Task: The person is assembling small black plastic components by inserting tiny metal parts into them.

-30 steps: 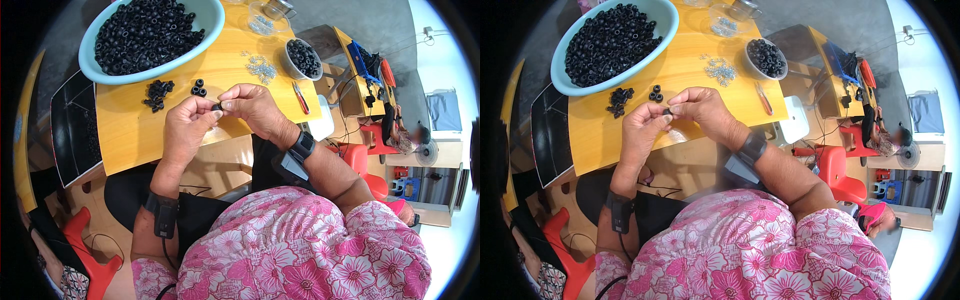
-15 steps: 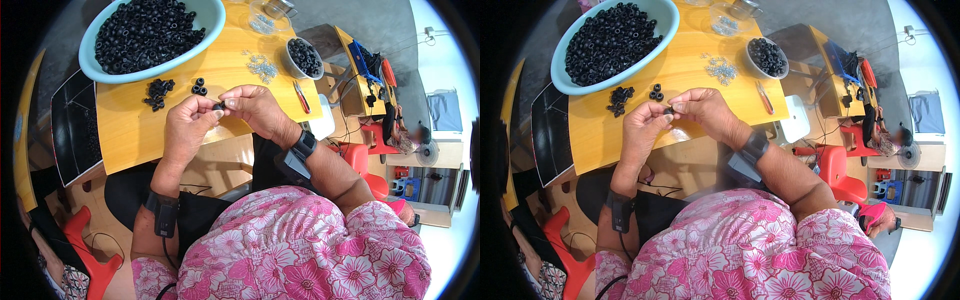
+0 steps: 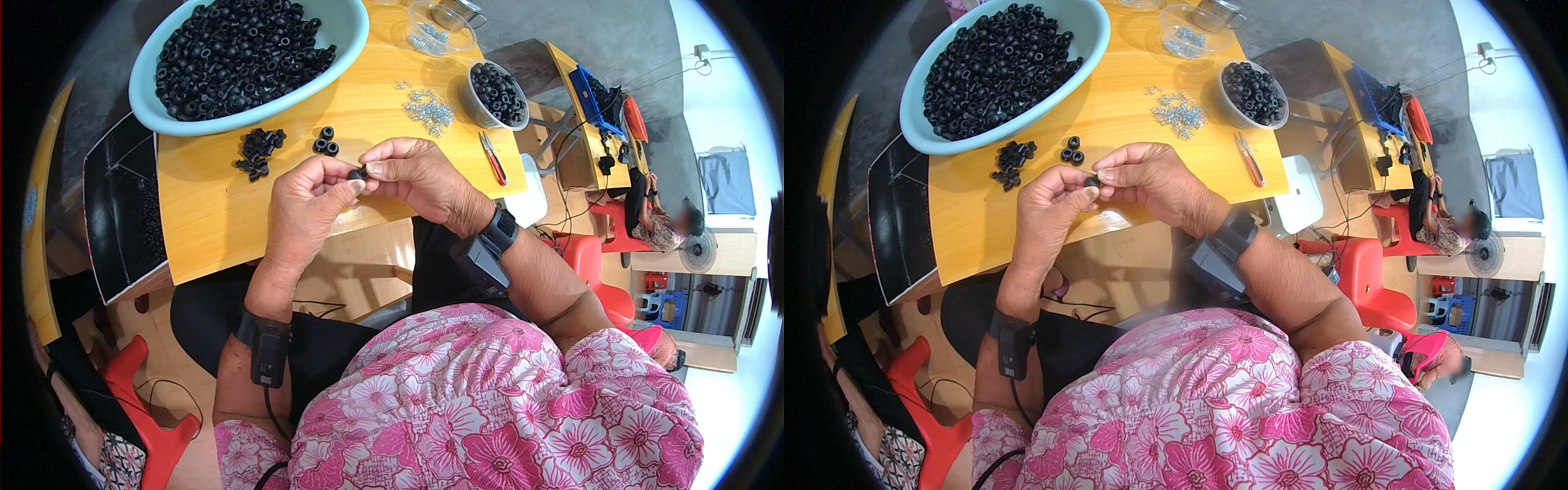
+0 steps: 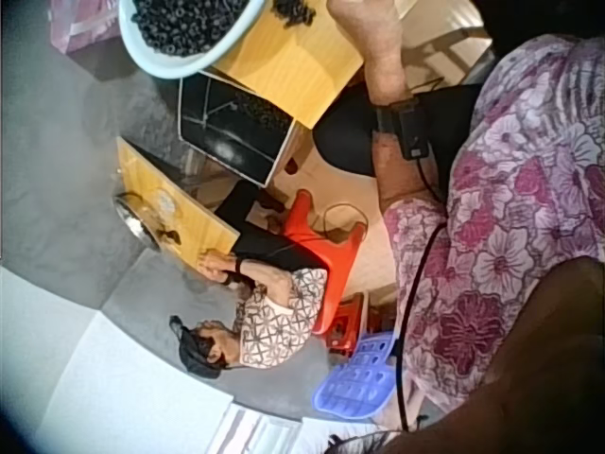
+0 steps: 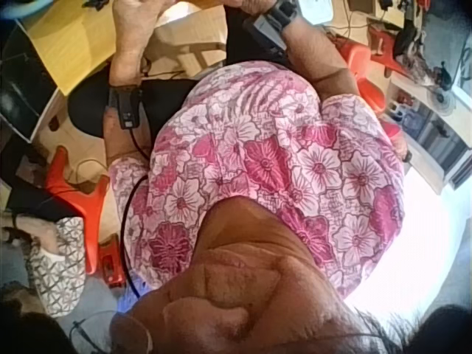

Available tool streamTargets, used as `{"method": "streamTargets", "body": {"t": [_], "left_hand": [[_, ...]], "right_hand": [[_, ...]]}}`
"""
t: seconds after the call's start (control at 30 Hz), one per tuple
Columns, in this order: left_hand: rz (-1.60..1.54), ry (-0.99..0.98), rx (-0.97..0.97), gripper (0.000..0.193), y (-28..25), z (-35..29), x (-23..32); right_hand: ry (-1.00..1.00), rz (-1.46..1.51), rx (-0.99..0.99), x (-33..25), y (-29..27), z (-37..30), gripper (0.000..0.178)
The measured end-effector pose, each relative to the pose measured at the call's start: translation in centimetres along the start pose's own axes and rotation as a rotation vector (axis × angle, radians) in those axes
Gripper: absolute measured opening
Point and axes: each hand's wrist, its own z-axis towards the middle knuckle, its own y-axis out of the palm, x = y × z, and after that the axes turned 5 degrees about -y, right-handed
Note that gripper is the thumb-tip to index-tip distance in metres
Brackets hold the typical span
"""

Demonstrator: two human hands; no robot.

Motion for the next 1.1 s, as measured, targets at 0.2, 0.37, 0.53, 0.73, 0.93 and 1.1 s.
{"method": "streamTargets", "body": {"t": [0.2,0.37,0.53,0.73,0.93,1.1], "left_hand": [[-0.040,0.014,-0.012,0.010,-0.3,0.1,-0.4],[-0.038,0.013,-0.016,0.009,-0.1,0.0,0.1],[-0.057,0.000,-0.020,0.009,-0.2,0.1,0.0],[-0.074,0.009,-0.021,0.010,-0.2,0.0,0.1],[-0.006,0.012,0.023,0.012,-0.2,-0.1,-0.1],[0.073,0.047,0.036,0.014,0.0,0.0,0.0]], "right_hand": [[-0.101,-0.087,-0.003,0.2,0.4,0.0,0.014],[-0.109,-0.098,0.027,0.4,0.6,-0.1,0.015],[-0.108,-0.089,0.021,0.2,0.9,-0.2,0.015],[-0.047,-0.016,-0.020,0.1,0.7,0.0,0.016],[0.078,0.032,-0.133,-0.2,0.1,0.0,0.026],[0.147,-0.031,-0.225,-0.4,-0.5,-0.2,0.026]]}}
